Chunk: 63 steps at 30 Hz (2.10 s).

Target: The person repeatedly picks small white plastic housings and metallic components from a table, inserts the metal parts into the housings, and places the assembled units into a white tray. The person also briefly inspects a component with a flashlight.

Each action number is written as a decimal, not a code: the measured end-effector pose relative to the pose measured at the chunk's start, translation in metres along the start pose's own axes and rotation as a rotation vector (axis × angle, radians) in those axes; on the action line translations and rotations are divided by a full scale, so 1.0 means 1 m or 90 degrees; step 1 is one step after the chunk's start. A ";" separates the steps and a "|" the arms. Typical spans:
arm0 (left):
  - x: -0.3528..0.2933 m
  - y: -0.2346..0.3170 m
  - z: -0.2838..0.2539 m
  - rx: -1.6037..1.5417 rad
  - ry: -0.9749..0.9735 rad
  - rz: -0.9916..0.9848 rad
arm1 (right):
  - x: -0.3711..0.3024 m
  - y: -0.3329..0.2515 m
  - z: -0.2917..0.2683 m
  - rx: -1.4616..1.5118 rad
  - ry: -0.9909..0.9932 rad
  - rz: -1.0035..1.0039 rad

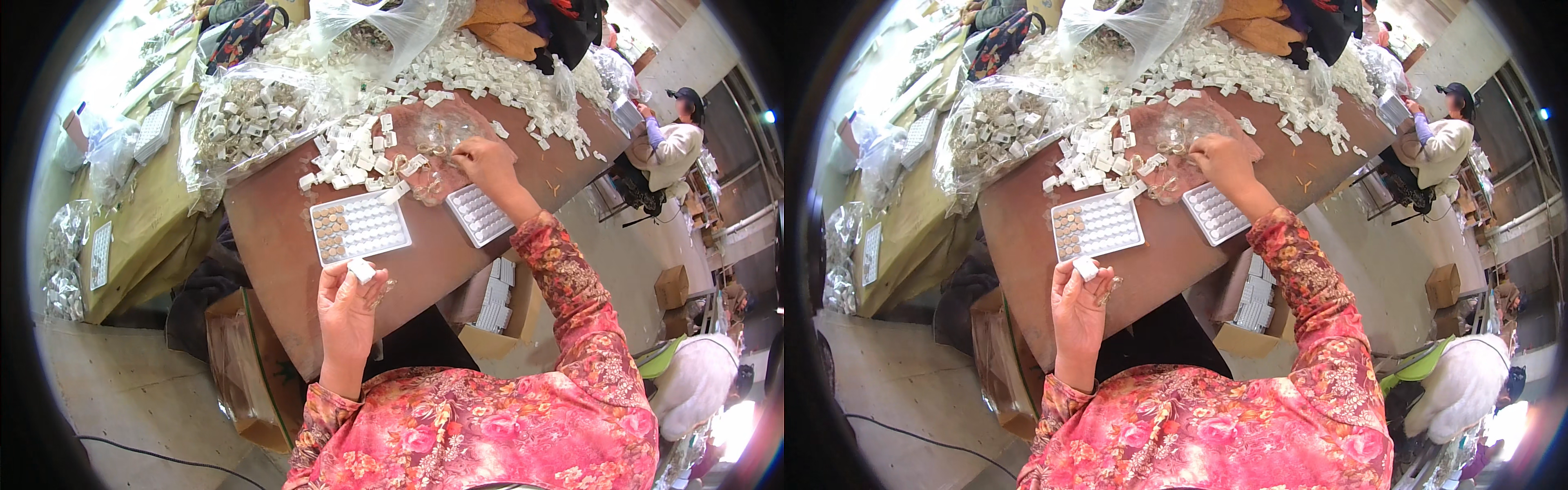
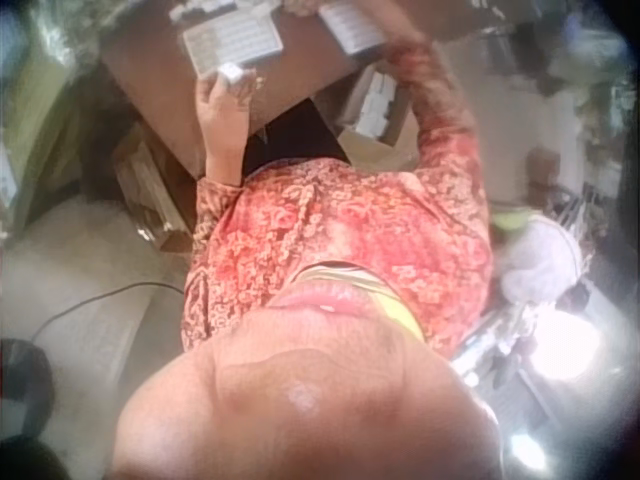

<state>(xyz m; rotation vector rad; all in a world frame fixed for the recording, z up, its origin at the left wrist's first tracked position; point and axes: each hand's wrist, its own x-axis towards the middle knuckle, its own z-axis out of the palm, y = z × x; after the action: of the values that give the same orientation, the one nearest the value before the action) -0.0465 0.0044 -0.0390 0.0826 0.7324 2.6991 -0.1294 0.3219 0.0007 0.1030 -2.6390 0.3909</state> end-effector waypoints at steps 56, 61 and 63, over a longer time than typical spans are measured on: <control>0.000 0.003 0.001 -0.008 -0.046 -0.059 | -0.059 -0.162 -0.007 0.801 -0.265 0.274; -0.001 0.004 0.003 -0.014 -0.040 -0.068 | -0.067 -0.172 0.001 0.742 -0.151 0.183; -0.001 0.003 0.004 -0.019 -0.011 -0.062 | -0.068 -0.172 0.000 0.641 -0.097 0.082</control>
<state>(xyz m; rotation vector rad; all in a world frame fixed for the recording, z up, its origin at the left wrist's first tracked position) -0.0458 0.0039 -0.0338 0.0610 0.6724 2.6130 -0.0457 0.1574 0.0134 0.2836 -2.3201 1.7618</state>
